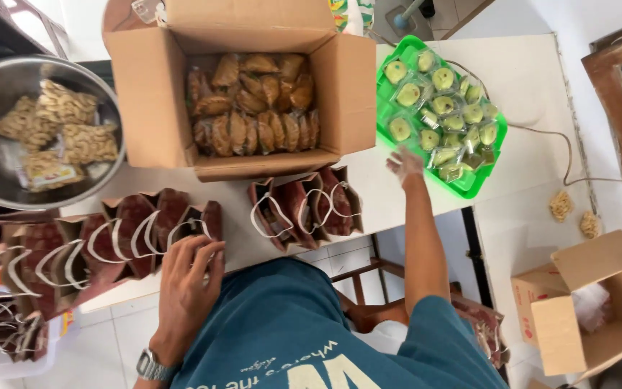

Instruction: Packing small bags of nuts and pastries into brown paper bags on a table.

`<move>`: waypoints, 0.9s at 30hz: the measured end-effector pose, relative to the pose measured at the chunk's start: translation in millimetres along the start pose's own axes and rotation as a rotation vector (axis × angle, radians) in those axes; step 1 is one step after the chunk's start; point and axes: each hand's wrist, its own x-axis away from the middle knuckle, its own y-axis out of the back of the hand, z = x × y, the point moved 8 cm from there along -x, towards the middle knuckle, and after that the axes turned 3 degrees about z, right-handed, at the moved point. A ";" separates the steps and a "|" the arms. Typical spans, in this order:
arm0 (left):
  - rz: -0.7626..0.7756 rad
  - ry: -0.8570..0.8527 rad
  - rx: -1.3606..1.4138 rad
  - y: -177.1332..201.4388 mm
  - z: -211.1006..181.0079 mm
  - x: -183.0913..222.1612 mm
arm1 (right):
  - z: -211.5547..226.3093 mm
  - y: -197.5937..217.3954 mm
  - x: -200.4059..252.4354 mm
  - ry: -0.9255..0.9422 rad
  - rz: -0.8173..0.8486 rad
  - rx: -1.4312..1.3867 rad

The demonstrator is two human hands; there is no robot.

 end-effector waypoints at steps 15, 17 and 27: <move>0.255 -0.582 -0.040 -171.6 -127.2 -77.3 | 57.4 -77.8 -58.4 0.531 -0.079 1.768; 0.260 -0.643 -0.204 -194.2 -127.7 -82.0 | 45.5 -86.4 -37.1 0.395 0.046 1.976; 0.324 -0.742 -0.354 -265.2 -110.8 -82.5 | 59.9 -69.1 -49.6 0.437 0.081 1.440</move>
